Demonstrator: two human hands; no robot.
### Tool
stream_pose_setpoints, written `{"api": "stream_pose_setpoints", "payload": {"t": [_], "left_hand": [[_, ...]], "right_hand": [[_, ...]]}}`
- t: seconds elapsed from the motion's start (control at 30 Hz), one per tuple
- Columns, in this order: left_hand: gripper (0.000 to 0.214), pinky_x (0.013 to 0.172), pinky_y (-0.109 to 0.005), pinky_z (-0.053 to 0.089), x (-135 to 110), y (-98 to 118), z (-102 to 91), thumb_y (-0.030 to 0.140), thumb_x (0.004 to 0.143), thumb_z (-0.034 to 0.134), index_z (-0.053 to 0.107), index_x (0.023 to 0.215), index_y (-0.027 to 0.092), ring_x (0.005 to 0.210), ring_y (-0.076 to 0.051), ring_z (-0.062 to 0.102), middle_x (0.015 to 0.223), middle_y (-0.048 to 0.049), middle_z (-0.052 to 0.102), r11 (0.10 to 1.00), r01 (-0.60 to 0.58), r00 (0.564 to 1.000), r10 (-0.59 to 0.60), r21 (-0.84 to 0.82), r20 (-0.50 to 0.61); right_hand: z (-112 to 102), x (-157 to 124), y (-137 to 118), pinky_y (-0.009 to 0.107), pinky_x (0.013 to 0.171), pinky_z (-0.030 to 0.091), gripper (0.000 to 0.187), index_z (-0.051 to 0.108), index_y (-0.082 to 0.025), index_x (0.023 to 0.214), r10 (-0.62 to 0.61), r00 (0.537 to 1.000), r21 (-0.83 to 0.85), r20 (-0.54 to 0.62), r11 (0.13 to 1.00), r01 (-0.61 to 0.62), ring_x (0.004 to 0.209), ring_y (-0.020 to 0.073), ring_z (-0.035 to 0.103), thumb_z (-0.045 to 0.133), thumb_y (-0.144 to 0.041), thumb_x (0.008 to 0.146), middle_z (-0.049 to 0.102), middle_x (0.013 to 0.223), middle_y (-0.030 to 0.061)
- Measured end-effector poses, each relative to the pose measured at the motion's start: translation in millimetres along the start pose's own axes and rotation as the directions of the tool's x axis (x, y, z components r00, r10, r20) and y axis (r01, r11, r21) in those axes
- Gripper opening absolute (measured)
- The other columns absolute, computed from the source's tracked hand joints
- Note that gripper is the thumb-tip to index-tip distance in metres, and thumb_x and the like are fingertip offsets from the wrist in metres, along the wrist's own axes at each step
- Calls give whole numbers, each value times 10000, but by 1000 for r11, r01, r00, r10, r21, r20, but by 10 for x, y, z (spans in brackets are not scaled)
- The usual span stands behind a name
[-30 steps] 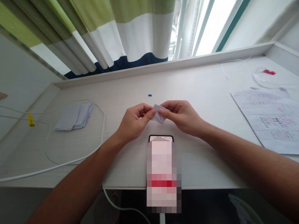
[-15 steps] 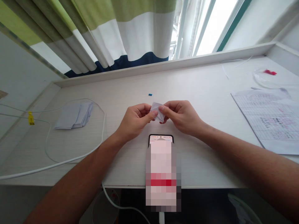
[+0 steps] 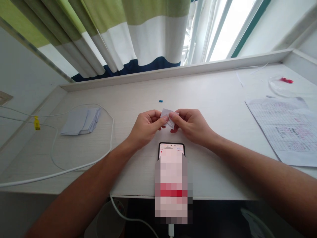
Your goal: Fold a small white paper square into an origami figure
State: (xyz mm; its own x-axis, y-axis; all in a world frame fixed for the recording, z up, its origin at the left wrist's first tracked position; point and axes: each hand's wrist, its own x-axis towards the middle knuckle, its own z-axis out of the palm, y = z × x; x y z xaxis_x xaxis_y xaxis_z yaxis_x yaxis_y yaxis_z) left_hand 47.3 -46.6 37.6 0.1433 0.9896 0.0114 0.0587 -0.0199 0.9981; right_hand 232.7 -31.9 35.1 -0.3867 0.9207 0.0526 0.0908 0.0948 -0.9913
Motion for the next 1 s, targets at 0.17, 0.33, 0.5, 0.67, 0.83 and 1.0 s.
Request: {"api": "stream_pose_setpoints", "payload": {"t": [0.17, 0.33, 0.5, 0.67, 0.83, 1.0], "left_hand": [[324, 643, -270, 501, 35, -37, -42, 464, 793, 836, 732, 813, 158, 684, -127, 618, 775, -27, 713, 1000, -31, 995, 30, -4, -92], [299, 654, -276, 507, 29, -12, -55, 437, 778, 845, 726, 790, 163, 682, -131, 625, 765, -21, 704, 999, -31, 995, 29, -25, -92], [259, 673, -271, 505, 24, -24, -61, 418, 825, 804, 732, 814, 169, 730, -137, 641, 798, -28, 718, 997, -34, 999, 32, -72, -34], [281, 669, -260, 493, 44, -75, -77, 455, 855, 777, 754, 843, 175, 755, -140, 634, 820, -38, 737, 996, -69, 998, 69, -51, 8], [241, 713, -253, 489, 53, -85, -69, 423, 886, 752, 732, 833, 189, 757, -123, 613, 824, -11, 711, 993, -66, 998, 67, -94, 0], [251, 781, -278, 497, 35, -74, -12, 422, 874, 756, 697, 796, 190, 786, -135, 609, 807, -3, 688, 990, -102, 994, 98, -96, -44]], "right_hand": [[-17, 12, 27, 293, 644, 561, 545, 704, -166, 713, 43, 993, 31, 109, 998, -47, 616, 150, 688, 685, -681, 892, 734, 672, 48], [8, 15, 19, 284, 641, 564, 494, 711, -169, 724, 66, 986, 68, 153, 995, -77, 617, 143, 691, 736, -639, 872, 739, 682, 40], [19, 4, 0, 279, 599, 551, 460, 696, -174, 710, 73, 989, 89, 130, 992, -85, 573, 139, 677, 789, -609, 830, 724, 640, 27], [25, -15, -32, 288, 596, 543, 472, 658, -184, 643, 59, 994, 37, 87, 997, -62, 544, 137, 662, 769, -589, 858, 710, 600, 27], [32, -23, -21, 286, 638, 548, 440, 685, -181, 698, 5, 996, 15, 90, 1000, -6, 624, 148, 692, 748, -576, 881, 731, 661, 32], [60, -56, -35, 284, 620, 516, 422, 630, -200, 690, -46, 998, -79, 38, 996, 48, 613, 148, 674, 693, -540, 932, 724, 643, 26]]}}
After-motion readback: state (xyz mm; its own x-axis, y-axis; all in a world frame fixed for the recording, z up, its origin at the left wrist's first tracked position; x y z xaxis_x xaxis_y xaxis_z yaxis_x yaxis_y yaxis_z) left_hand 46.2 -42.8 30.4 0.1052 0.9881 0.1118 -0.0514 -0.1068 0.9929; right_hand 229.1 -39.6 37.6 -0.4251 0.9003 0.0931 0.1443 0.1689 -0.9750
